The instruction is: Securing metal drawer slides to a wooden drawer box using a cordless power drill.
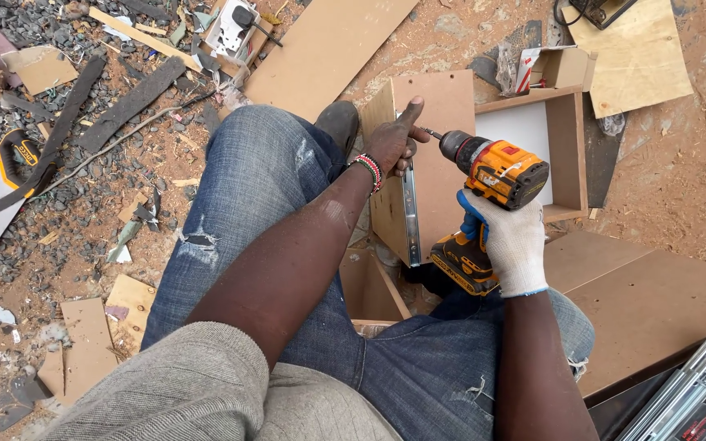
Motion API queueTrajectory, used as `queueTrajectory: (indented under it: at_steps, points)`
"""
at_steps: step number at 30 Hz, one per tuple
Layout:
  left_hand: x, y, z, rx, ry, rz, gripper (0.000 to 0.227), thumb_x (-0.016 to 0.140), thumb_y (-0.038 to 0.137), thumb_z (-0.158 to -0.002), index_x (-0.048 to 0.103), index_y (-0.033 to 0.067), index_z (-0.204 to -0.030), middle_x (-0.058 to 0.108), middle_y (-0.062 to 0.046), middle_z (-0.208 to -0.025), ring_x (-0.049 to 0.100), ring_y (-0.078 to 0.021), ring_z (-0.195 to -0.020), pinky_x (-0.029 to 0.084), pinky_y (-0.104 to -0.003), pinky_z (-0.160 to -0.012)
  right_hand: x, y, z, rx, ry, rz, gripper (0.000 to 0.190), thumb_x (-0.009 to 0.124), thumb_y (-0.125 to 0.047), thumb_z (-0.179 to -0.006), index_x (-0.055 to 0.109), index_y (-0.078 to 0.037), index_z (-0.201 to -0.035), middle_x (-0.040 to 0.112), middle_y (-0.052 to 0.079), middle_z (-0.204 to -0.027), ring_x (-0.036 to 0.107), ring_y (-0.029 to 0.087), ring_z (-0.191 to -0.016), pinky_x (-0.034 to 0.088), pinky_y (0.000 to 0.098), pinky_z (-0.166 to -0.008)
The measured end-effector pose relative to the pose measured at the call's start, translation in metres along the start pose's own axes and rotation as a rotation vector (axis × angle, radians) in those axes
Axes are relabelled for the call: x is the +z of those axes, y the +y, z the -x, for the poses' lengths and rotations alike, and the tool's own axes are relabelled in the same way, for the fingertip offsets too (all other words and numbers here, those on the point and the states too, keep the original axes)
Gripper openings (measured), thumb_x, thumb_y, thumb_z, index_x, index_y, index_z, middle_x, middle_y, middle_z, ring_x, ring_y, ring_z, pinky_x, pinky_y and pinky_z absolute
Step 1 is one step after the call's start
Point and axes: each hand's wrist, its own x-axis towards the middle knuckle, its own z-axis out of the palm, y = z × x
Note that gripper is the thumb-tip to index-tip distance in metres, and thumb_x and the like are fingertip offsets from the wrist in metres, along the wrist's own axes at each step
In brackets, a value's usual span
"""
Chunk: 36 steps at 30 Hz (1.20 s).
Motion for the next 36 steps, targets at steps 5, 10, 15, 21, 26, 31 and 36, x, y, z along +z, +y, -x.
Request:
queueTrajectory:
  at_steps: [5, 10, 15, 21, 26, 31, 36]
  points:
    - [-0.026, -0.058, -0.056, 0.082, 0.379, -0.537, 0.052, 0.062, 0.071, -0.101, 0.073, 0.0209, -0.109, 0.081, -0.014, -0.105, 0.083, -0.0367, -0.111, 0.062, -0.052, -0.102, 0.005, -0.023, 0.011, 0.044, 0.059, -0.077, 0.048, 0.104, -0.049, -0.099, 0.081, -0.011, -0.08, 0.083, 0.011, -0.076, 0.082, 0.024, -0.068, 0.062, 0.0362, -0.063]
    - [-0.019, -0.06, -0.029, -0.021, 0.353, -0.733, 0.057, 0.075, 0.056, -0.103, 0.059, 0.0174, -0.141, 0.083, -0.017, -0.134, 0.081, -0.0404, -0.136, 0.062, -0.055, -0.117, 0.001, -0.026, -0.009, 0.073, 0.022, 0.017, 0.051, 0.107, -0.052, -0.097, 0.083, -0.011, -0.079, 0.083, 0.012, -0.075, 0.083, 0.027, -0.067, 0.064, 0.0386, -0.058]
    - [-0.007, -0.04, -0.004, 0.044, 0.201, -1.039, 0.05, 0.049, 0.046, -0.114, 0.059, 0.0097, -0.147, 0.079, -0.026, -0.142, 0.075, -0.0502, -0.144, 0.058, -0.063, -0.121, 0.003, -0.052, -0.014, 0.072, -0.015, 0.09, 0.042, 0.098, -0.042, -0.1, 0.081, -0.009, -0.081, 0.079, 0.012, -0.071, 0.079, 0.025, -0.061, 0.061, 0.0377, -0.054]
    - [-0.012, -0.043, -0.012, 0.062, 0.165, -1.007, 0.028, 0.052, 0.041, -0.117, 0.067, 0.0192, -0.126, 0.083, -0.024, -0.13, 0.078, -0.049, -0.137, 0.061, -0.061, -0.113, 0.005, -0.059, -0.027, 0.03, -0.019, 0.133, 0.036, 0.097, -0.035, -0.102, 0.082, -0.005, -0.088, 0.077, 0.014, -0.07, 0.078, 0.024, -0.06, 0.065, 0.0383, -0.054]
    - [-0.016, -0.037, -0.009, 0.04, 0.149, -0.904, 0.023, 0.054, 0.042, -0.116, 0.067, 0.023, -0.114, 0.083, -0.021, -0.123, 0.08, -0.047, -0.131, 0.062, -0.057, -0.109, 0.007, -0.06, -0.03, 0.04, -0.033, 0.144, 0.032, 0.095, -0.031, -0.103, 0.084, -0.003, -0.092, 0.077, 0.014, -0.07, 0.077, 0.024, -0.059, 0.066, 0.0382, -0.053]
    - [-0.015, -0.034, -0.005, 0.044, 0.135, -0.855, 0.023, 0.059, 0.041, -0.116, 0.069, 0.0212, -0.11, 0.081, -0.022, -0.125, 0.078, -0.0481, -0.135, 0.061, -0.056, -0.111, 0.012, -0.063, -0.032, 0.069, -0.034, 0.142, 0.031, 0.095, -0.03, -0.104, 0.084, -0.002, -0.095, 0.077, 0.013, -0.071, 0.076, 0.022, -0.058, 0.066, 0.0362, -0.053]
    - [-0.015, -0.036, -0.006, 0.053, 0.151, -0.838, 0.022, 0.062, 0.04, -0.114, 0.071, 0.0212, -0.108, 0.081, -0.022, -0.124, 0.077, -0.0463, -0.137, 0.061, -0.056, -0.112, 0.015, -0.057, -0.037, 0.059, -0.029, 0.151, 0.031, 0.095, -0.029, -0.104, 0.084, -0.002, -0.094, 0.077, 0.014, -0.071, 0.077, 0.022, -0.058, 0.066, 0.0369, -0.052]
